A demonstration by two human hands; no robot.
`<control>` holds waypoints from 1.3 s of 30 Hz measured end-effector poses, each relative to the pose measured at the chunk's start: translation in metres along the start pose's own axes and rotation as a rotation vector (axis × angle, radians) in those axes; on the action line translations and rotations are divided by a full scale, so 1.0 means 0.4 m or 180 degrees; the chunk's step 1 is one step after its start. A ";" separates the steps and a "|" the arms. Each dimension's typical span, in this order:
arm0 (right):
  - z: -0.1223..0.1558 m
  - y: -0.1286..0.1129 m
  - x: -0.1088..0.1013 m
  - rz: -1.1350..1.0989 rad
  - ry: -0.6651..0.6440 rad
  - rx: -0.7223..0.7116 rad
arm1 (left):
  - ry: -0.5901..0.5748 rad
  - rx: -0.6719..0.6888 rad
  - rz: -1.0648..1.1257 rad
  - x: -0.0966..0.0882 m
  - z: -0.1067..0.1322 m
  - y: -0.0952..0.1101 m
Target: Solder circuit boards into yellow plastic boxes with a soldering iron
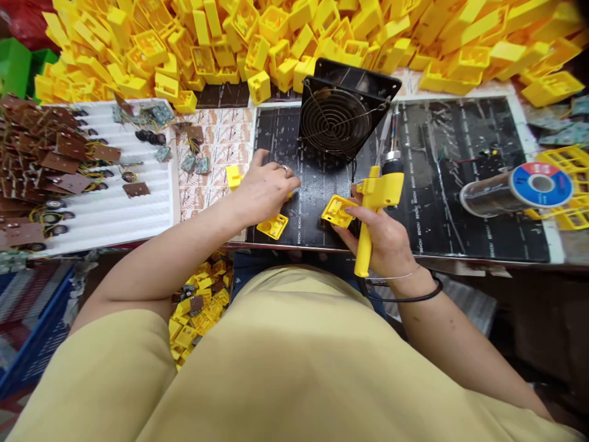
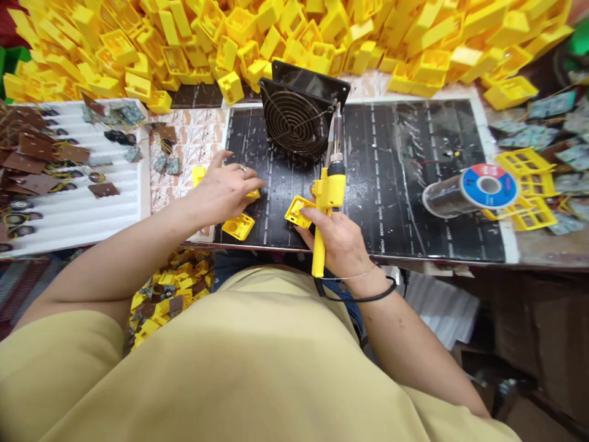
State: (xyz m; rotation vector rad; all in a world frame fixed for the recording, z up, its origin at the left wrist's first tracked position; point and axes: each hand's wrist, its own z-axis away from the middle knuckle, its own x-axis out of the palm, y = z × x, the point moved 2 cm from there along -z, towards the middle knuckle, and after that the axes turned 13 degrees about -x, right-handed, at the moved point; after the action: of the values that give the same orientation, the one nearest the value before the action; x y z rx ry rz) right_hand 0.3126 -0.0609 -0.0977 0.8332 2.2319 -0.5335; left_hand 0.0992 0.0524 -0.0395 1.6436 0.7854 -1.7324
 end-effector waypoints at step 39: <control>-0.107 0.024 0.025 -0.0560 -0.0118 -0.0830 | 0.0917 -0.1495 0.0350 0.009 0.147 -0.089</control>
State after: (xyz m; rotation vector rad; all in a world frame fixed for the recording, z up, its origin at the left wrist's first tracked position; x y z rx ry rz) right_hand 0.2941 -0.0256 -0.0770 0.4934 2.2910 -0.3248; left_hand 0.0343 0.0291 -0.0402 1.5821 1.1146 -1.1348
